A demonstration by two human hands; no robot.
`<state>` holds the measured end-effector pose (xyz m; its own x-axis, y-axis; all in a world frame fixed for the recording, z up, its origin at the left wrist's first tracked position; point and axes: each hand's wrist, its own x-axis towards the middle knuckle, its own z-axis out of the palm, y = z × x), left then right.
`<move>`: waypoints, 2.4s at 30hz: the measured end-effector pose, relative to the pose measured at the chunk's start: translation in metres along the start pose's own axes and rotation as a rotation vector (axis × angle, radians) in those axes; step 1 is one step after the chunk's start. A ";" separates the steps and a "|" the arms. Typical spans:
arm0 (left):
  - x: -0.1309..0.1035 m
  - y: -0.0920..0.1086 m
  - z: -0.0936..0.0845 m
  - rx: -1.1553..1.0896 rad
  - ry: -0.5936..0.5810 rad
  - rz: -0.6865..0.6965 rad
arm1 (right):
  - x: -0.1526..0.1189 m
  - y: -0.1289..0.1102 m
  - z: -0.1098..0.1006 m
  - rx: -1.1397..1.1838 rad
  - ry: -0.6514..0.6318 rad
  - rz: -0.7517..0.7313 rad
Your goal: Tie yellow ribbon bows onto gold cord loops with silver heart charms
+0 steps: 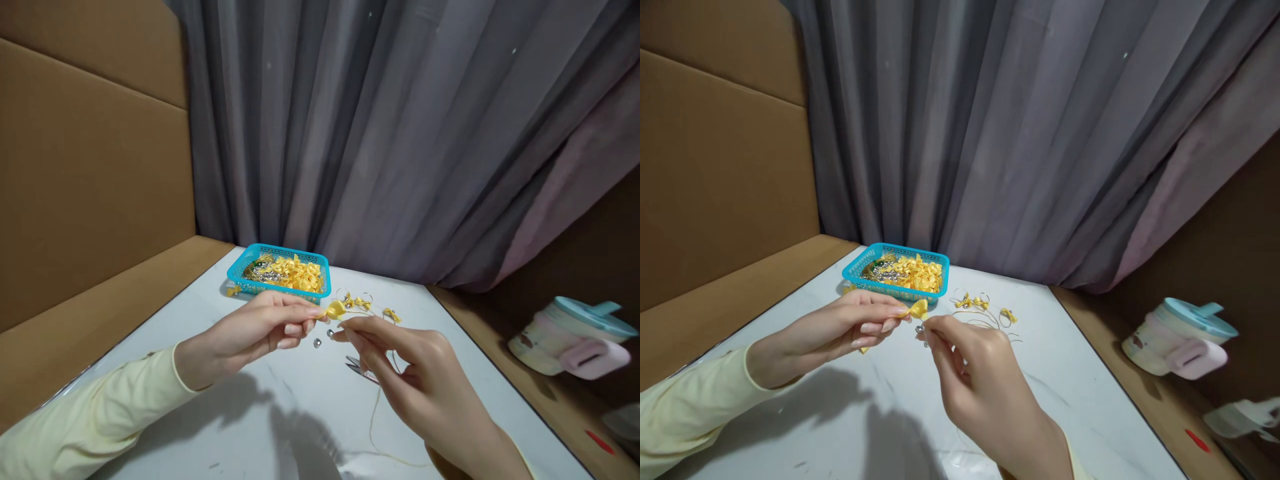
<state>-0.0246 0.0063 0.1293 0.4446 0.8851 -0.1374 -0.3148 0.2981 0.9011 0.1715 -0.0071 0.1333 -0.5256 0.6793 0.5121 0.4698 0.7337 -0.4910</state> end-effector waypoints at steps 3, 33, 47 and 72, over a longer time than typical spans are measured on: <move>0.004 0.001 -0.003 -0.288 0.000 -0.232 | 0.000 -0.001 -0.001 -0.014 0.033 -0.026; -0.011 -0.006 0.000 0.347 0.021 0.223 | -0.011 -0.015 -0.003 -0.095 0.094 -0.079; -0.010 -0.004 0.001 0.294 0.009 0.201 | -0.006 -0.016 -0.002 -0.083 0.108 -0.144; -0.011 -0.004 0.002 0.344 0.031 0.187 | -0.005 -0.018 -0.001 -0.097 0.110 -0.143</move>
<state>-0.0265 -0.0048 0.1284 0.3785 0.9249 0.0349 -0.0865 -0.0022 0.9962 0.1661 -0.0235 0.1400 -0.5142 0.5616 0.6482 0.4643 0.8177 -0.3402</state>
